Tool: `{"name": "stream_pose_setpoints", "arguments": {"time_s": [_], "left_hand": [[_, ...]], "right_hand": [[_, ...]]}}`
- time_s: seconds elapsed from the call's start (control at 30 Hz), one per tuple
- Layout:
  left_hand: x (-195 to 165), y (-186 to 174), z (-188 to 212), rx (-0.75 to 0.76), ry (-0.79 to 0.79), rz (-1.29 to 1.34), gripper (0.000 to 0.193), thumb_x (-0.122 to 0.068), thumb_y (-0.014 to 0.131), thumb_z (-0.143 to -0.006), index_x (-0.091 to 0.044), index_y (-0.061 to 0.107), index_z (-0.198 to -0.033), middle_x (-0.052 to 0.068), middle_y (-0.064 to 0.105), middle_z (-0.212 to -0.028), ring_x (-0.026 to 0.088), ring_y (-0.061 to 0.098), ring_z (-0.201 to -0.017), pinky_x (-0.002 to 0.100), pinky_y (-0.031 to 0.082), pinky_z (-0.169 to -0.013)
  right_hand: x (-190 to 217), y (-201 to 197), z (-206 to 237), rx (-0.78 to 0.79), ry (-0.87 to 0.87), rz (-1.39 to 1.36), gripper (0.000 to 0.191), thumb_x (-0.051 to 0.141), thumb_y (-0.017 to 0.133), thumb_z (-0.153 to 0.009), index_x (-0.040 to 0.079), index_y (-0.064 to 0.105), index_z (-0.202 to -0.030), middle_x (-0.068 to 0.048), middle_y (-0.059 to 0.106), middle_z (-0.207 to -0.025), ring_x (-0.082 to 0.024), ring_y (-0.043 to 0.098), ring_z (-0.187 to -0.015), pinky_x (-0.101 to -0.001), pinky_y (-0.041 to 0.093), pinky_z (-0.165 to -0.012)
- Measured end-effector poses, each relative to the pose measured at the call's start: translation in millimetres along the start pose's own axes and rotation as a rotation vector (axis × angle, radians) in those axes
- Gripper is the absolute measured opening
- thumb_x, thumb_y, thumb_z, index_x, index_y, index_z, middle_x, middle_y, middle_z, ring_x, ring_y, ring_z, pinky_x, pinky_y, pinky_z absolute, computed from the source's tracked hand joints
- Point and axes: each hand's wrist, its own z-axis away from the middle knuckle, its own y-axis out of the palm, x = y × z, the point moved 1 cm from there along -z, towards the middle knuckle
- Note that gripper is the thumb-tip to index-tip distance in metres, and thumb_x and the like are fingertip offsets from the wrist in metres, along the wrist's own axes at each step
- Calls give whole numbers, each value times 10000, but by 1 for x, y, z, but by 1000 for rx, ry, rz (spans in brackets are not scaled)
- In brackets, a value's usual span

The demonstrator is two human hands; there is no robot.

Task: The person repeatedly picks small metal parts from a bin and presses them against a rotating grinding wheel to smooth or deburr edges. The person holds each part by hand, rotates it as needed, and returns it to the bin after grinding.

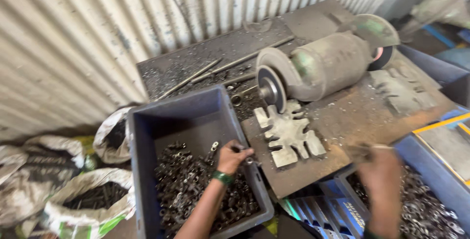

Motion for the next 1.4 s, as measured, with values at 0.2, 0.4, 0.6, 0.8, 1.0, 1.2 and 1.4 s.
{"name": "stream_pose_setpoints", "arguments": {"time_s": [0.2,0.4,0.6,0.8,1.0,1.2,1.4], "left_hand": [[9,27,10,-98,47,-133,373,-137,960,-734,-70,595,-698,21,651,-695,93,582,-620,255,495,-549],[-38,-7,-4,32,78,-233,324,-380,849,-818,-83,730,-871,10,758,-823,94,692,-734,272,577,-673],[-100,-122,-15,-455,-15,-1171,1087,-752,842,-607,-143,518,-1448,222,473,-1466,397,486,-1348,503,437,-1117],[-89,-131,-19,-186,-611,-1558,909,-686,835,-688,-373,481,-1464,152,260,-1657,431,256,-1517,630,352,-1165],[-90,-139,-28,-205,-267,-1437,621,-461,829,-753,-287,633,-1316,201,533,-1395,425,587,-1206,544,510,-1017],[-84,-144,-42,-404,235,-770,354,-224,792,-841,-73,630,-1117,124,712,-978,253,685,-880,387,573,-817],[-95,-156,-47,-600,363,2,192,-230,698,-1012,-59,623,-1057,14,665,-950,82,589,-814,230,499,-703]], "right_hand": [[104,143,59,158,-473,-380,660,181,897,-632,75,680,-1246,-228,720,-1032,-400,694,-916,-432,555,-778],[98,171,28,393,-325,-205,556,92,803,-771,191,714,-1311,-198,708,-866,-357,691,-794,-445,548,-762],[41,170,-48,109,-358,-196,256,119,701,-847,27,729,-1084,-255,692,-933,-436,664,-928,-501,527,-801],[44,159,-56,123,-115,-152,302,305,768,-835,56,759,-1006,-253,711,-919,-412,691,-894,-488,542,-789],[70,149,-63,34,-194,-151,304,291,762,-835,74,772,-1048,-236,705,-909,-403,674,-879,-485,535,-790],[69,158,-75,-17,-222,-86,287,288,747,-883,63,760,-1062,-227,695,-968,-420,665,-914,-497,528,-811],[70,162,-80,-47,-214,-93,315,298,730,-871,86,768,-1100,-242,702,-940,-423,678,-879,-493,544,-791]]}}
